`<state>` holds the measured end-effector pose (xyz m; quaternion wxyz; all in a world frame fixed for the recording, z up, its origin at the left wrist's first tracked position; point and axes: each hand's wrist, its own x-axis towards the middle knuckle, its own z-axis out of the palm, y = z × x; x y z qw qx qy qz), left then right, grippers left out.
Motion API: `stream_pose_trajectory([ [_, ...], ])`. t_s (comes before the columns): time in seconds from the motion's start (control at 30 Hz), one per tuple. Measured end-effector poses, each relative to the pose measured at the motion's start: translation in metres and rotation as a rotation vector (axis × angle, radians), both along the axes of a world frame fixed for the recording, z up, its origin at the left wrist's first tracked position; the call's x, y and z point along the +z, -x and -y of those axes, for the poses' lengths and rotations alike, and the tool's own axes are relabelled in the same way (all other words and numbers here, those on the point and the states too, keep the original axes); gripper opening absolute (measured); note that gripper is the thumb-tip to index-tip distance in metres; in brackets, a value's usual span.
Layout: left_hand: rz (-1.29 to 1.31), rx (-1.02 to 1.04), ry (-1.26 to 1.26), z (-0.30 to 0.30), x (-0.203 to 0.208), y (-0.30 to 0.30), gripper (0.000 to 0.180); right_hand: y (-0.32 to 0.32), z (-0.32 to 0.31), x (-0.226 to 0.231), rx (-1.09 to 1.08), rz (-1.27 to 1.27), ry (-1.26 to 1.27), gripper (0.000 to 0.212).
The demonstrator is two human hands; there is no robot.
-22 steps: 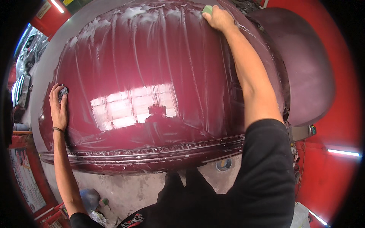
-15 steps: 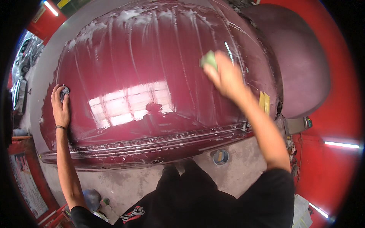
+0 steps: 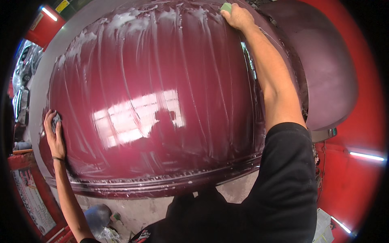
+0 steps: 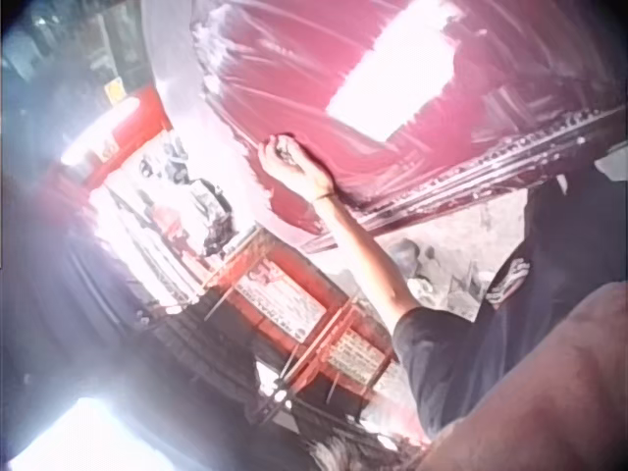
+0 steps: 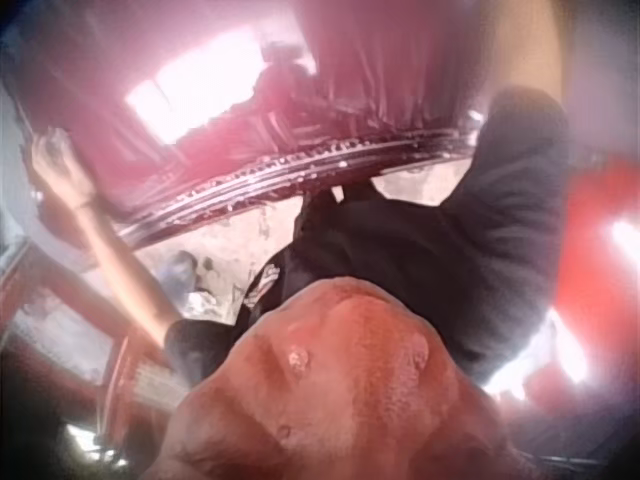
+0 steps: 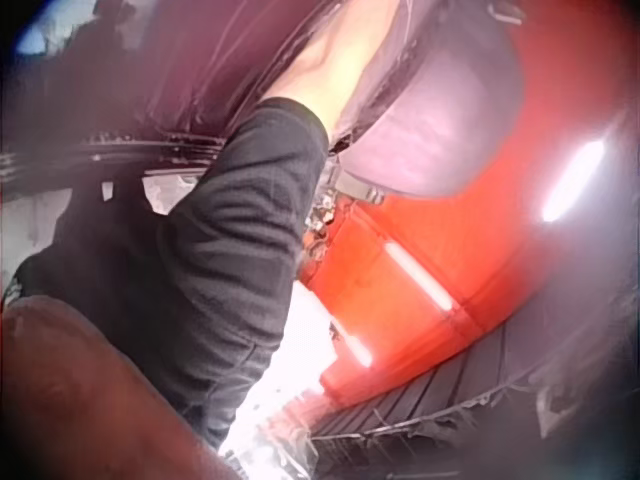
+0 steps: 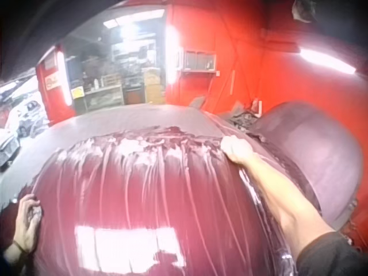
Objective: The person sands the surface of a maroon car trunk lid using a green sanding block and a grey cloth. They repeatedly rub the surface in various directions and wipe away residue to smooth the paint finish.
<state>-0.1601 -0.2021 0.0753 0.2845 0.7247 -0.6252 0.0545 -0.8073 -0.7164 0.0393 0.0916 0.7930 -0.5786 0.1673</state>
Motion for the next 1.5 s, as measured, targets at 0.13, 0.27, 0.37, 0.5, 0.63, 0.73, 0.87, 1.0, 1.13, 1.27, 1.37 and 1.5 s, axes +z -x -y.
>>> stream_pose_trajectory([
  [0.13,0.071,0.077,-0.038,-0.026,0.007,-0.008,0.040,-0.021,-0.133,-0.007,0.344,0.195,-0.108,0.055],
  [0.27,0.104,0.062,-0.037,-0.009,0.008,-0.001,0.040,0.039,-0.398,0.034,0.375,0.292,-0.274,0.032],
  [0.37,0.120,0.059,-0.039,-0.014,-0.002,-0.010,0.040,0.063,-0.436,0.021,0.281,0.242,-0.354,0.037],
  [0.5,0.037,0.071,-0.048,-0.028,0.002,-0.009,0.040,0.017,-0.269,0.018,0.349,0.307,-0.266,0.033],
  [0.63,0.162,-0.009,-0.025,-0.006,-0.007,-0.018,0.041,0.021,-0.055,0.006,0.130,0.044,-0.003,0.052],
  [0.73,0.224,0.016,-0.029,-0.017,-0.003,-0.022,0.041,-0.003,-0.054,-0.017,0.160,0.075,-0.009,0.056],
  [0.87,0.201,0.058,0.012,-0.013,-0.001,-0.019,0.041,-0.025,-0.288,0.035,0.377,0.203,-0.180,0.039],
  [1.0,0.225,0.121,0.001,-0.019,-0.011,-0.019,0.041,-0.017,-0.467,0.030,0.434,0.175,-0.267,0.040],
  [1.13,0.273,0.105,-0.044,-0.030,-0.010,-0.026,0.043,-0.070,-0.363,0.041,0.432,0.252,-0.269,0.034],
  [1.27,0.279,0.024,0.017,-0.026,-0.022,-0.047,0.043,-0.113,-0.148,0.026,0.341,0.020,0.079,0.052],
  [1.37,0.150,-0.063,0.073,-0.011,-0.013,-0.034,0.041,-0.127,-0.089,0.041,0.371,-0.084,0.051,0.034],
  [1.5,0.238,0.044,0.091,-0.017,-0.022,-0.036,0.042,-0.133,-0.197,0.033,0.400,0.039,-0.035,0.052],
])
